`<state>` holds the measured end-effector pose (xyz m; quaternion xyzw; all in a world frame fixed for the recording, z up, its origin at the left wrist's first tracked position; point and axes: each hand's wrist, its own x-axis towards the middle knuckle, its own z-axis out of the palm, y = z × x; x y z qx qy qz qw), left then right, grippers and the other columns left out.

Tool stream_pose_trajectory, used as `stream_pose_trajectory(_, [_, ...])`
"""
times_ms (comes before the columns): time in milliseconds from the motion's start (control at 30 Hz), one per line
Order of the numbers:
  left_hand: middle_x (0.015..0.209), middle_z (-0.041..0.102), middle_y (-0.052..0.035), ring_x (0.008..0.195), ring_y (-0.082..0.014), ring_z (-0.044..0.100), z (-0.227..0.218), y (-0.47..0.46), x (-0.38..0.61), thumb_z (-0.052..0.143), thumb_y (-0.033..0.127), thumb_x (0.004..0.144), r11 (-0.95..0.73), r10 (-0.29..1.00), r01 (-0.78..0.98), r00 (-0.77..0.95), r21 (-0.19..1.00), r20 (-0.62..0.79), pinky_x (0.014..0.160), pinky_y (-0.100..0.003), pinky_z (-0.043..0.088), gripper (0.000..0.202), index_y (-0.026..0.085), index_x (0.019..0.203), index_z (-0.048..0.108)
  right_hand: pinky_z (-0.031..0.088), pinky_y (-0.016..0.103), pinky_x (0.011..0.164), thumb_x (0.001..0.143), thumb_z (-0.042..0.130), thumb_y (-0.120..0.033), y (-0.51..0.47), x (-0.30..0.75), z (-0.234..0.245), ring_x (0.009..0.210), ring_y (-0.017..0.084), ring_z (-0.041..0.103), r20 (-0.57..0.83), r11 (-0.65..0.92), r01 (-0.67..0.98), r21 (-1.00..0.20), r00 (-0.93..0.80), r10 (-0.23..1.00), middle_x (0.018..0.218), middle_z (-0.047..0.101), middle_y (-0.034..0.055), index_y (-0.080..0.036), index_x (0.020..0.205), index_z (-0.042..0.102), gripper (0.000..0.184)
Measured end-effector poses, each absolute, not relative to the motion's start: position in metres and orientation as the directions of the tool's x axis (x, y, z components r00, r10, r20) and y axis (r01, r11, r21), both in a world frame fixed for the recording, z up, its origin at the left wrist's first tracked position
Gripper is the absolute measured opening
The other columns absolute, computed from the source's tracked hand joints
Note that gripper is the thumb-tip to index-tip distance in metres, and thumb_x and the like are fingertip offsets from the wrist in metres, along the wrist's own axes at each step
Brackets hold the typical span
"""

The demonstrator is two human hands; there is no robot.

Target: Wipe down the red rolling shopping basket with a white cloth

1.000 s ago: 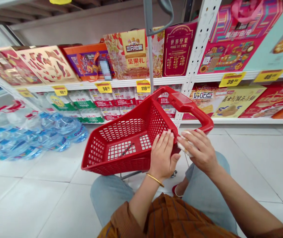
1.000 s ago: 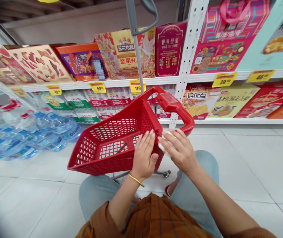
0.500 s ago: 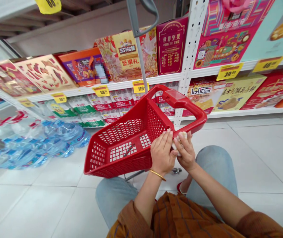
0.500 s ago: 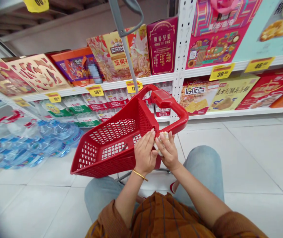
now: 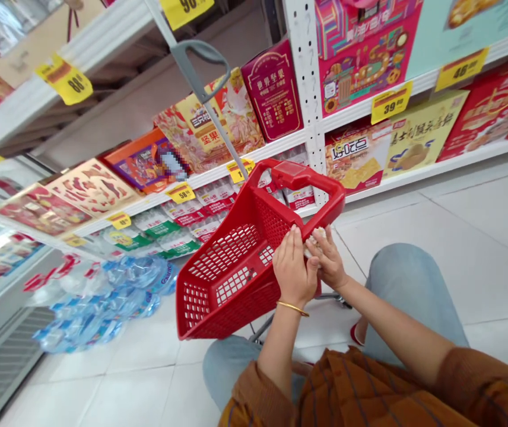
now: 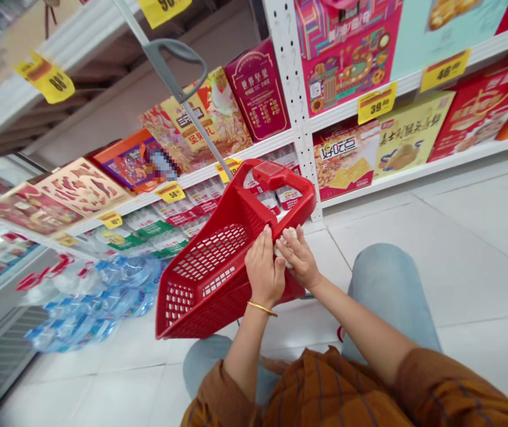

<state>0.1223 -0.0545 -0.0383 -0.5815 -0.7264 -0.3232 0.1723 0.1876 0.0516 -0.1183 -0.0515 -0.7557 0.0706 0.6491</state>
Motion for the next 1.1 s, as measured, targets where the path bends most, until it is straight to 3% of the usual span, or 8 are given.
stream_pose_trajectory(133, [0.149,0.043,-0.0168,0.138,-0.0245,0.041,-0.034,-0.046,0.116,0.01,0.063,0.095,0.111,0.78,0.966,-0.231,0.233,0.582,0.11,-0.039,0.034,0.079,0.008,0.149,0.029,0.024,0.058,0.119,0.099,0.044,-0.027,0.059,0.175,-0.121,0.142,0.024,0.034,0.968,0.971,-0.007,-0.238,-0.079,0.237,0.154,0.037,0.0061,-0.032,0.147,0.036,0.049])
stream_pose_trajectory(333, [0.153,0.036,-0.0191,0.141,-0.0262,0.036,-0.03,-0.034,0.102,0.016,0.064,0.095,0.079,0.843,0.985,-0.149,0.154,0.518,0.112,-0.042,0.035,0.079,0.008,0.151,0.021,0.022,0.062,0.118,0.099,0.042,-0.026,0.063,0.157,-0.128,0.143,0.026,0.033,0.938,0.938,-0.048,-0.344,0.018,0.345,0.156,0.032,0.0095,-0.029,0.149,0.032,0.051])
stream_pose_trajectory(567, [0.154,0.034,-0.0216,0.141,-0.028,0.035,-0.031,-0.019,0.087,0.023,0.058,0.097,0.12,0.85,0.988,-0.155,0.102,0.503,0.11,-0.045,0.037,0.074,0.01,0.152,0.016,0.036,0.061,0.111,0.096,0.044,-0.014,0.06,0.147,-0.154,0.145,0.028,0.027,0.885,0.882,-0.064,-0.466,-0.048,0.464,0.152,0.039,0.0134,-0.029,0.15,0.03,0.058])
stream_pose_trajectory(733, [0.154,0.033,-0.0231,0.143,-0.0277,0.032,-0.028,-0.013,0.077,0.024,0.058,0.097,0.14,0.862,0.985,-0.17,0.099,0.477,0.113,-0.046,0.033,0.075,0.007,0.152,0.017,0.043,0.052,0.109,0.095,0.041,-0.007,0.063,0.135,-0.162,0.142,0.023,0.034,0.861,0.858,-0.072,-0.508,-0.075,0.503,0.151,0.04,0.0146,-0.028,0.149,0.03,0.059])
stream_pose_trajectory(867, [0.154,0.031,-0.0233,0.144,-0.027,0.029,-0.023,-0.015,0.068,0.023,0.057,0.097,0.159,0.887,0.985,-0.172,0.068,0.428,0.114,-0.046,0.031,0.075,0.006,0.152,0.015,0.045,0.053,0.107,0.093,0.043,-0.005,0.064,0.127,-0.159,0.141,0.024,0.036,0.856,0.848,-0.116,-0.518,-0.076,0.512,0.151,0.04,0.0152,-0.027,0.148,0.033,0.06])
stream_pose_trajectory(1000, [0.156,0.026,-0.0247,0.146,-0.0288,0.027,-0.009,-0.02,0.056,0.027,0.057,0.097,0.112,0.936,0.984,-0.059,-0.136,0.348,0.114,-0.047,0.032,0.079,0.004,0.152,0.01,0.044,0.052,0.107,0.093,0.043,-0.005,0.063,0.123,-0.157,0.141,0.023,0.036,0.848,0.836,-0.143,-0.529,-0.083,0.523,0.151,0.039,0.0143,-0.028,0.148,0.034,0.06])
stream_pose_trajectory(1100, [0.155,0.031,-0.0178,0.146,-0.0301,0.025,0.006,-0.017,0.045,0.038,0.056,0.095,-0.007,0.962,0.928,0.108,-0.373,0.25,0.117,-0.049,0.026,0.075,0.013,0.153,0.018,0.044,0.051,0.108,0.093,0.048,-0.009,0.063,0.119,-0.158,0.141,0.024,0.037,0.848,0.832,-0.164,-0.529,-0.061,0.527,0.152,0.039,0.0148,-0.027,0.148,0.034,0.059])
